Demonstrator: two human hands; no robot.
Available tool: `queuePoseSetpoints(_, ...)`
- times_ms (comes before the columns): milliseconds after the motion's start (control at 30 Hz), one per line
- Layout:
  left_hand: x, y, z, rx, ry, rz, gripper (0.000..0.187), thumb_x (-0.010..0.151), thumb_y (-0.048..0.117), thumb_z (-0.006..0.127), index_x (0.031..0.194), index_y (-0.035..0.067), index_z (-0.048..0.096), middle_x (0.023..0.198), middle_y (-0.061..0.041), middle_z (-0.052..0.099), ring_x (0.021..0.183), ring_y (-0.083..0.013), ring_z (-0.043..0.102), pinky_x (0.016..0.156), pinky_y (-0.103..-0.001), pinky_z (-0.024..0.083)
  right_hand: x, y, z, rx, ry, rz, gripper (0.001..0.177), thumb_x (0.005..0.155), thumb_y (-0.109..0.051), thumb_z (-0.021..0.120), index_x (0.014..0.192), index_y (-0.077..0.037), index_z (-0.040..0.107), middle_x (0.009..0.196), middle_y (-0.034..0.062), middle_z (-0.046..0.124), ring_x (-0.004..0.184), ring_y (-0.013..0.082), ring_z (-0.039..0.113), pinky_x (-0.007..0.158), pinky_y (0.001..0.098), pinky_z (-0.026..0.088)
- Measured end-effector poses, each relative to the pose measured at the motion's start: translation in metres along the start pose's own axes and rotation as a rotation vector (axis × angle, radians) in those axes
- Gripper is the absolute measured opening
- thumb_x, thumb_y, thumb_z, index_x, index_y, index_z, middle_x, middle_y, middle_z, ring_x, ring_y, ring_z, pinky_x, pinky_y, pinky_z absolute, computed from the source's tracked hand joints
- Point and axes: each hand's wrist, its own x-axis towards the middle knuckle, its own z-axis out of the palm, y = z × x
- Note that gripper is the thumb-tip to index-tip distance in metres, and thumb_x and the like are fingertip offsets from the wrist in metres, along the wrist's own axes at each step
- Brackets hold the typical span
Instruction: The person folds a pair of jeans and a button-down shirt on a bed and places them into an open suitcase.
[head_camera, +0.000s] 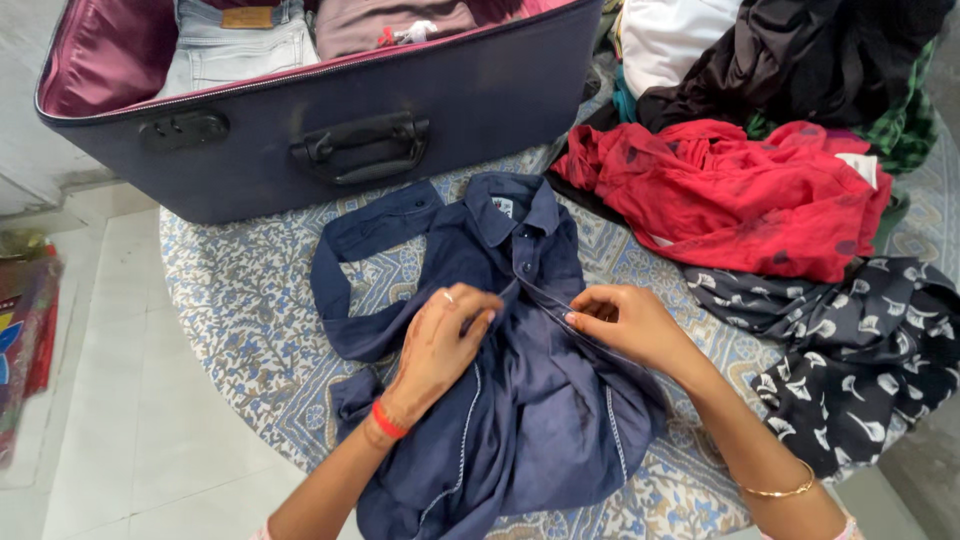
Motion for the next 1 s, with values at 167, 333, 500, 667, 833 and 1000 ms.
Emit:
queuePoseSetpoints(167,-0.025,0.011,-0.004,0.172,0.018,0.087,0.017,0.087,0.013,0.075,0.102,0.009,0.069,0.095,-0.007,0.066,0.088,-0.0256,0.065,0.073,-0.038,0.052,-0.01,-0.003,0.011,0.024,0.012,0.024,0.022,0.084,-0.024,0.076,0.093,-0.004,0.078,0.072,0.0001,0.073,0.063,0.0065,0.063,0.059,0.0251,0.051)
queuePoseSetpoints(333,-0.021,0.01,-0.001,0.08,-0.043,-0.009,0.014,0.085,0.013,0.075,0.096,0.007,0.068,0.087,-0.007,0.066,0.083,-0.0235,0.067,0.074,-0.036,0.054,-0.019,-0.008,0.028,0.311,-0.039,0.126,0.018,0.086,-0.019,0.077,0.091,-0.002,0.074,0.073,-0.0025,0.067,0.06,0.0053,0.056,0.053,0.0246,0.044)
queuePoseSetpoints(500,-0.006,0.026,0.0,-0.295,-0.188,-0.415,0.019,0.087,0.02,0.078,0.097,0.004,0.073,0.082,-0.005,0.075,0.074,-0.0129,0.072,0.069,-0.028,0.056,-0.029,-0.021,0.043,0.571,0.055,0.039,0.014,0.092,-0.016,0.075,0.092,-0.003,0.069,0.077,-0.0061,0.063,0.065,0.0009,0.054,0.056,0.0208,0.044)
queuePoseSetpoints(667,-0.016,0.056,0.013,-0.375,-0.016,-0.496,0.019,0.087,0.018,0.078,0.095,0.001,0.075,0.079,-0.005,0.077,0.072,-0.0083,0.072,0.066,-0.024,0.056,-0.051,-0.044,0.07,0.611,0.284,0.041,0.011,0.09,-0.009,0.075,0.097,-0.002,0.07,0.078,-0.0042,0.066,0.065,0.0009,0.057,0.056,0.0181,0.044)
queuePoseSetpoints(833,-0.025,0.068,0.021,-0.417,0.134,-0.456,0.018,0.088,0.016,0.078,0.096,0.001,0.076,0.079,-0.005,0.077,0.071,-0.0076,0.072,0.066,-0.023,0.055,-0.058,-0.049,0.081,0.563,0.363,-0.01,0.012,0.091,-0.005,0.073,0.1,0.001,0.07,0.081,-0.0039,0.068,0.072,0.0011,0.063,0.065,0.0171,0.051)
queuePoseSetpoints(1000,-0.029,0.07,0.026,-0.458,0.18,-0.527,0.018,0.088,0.016,0.079,0.099,0.002,0.079,0.077,-0.004,0.078,0.069,-0.0052,0.07,0.064,-0.021,0.054,-0.06,-0.043,0.085,0.653,0.349,-0.031,0.013,0.092,-0.004,0.07,0.103,0.002,0.069,0.086,-0.0031,0.068,0.077,0.0014,0.064,0.068,0.0175,0.052)
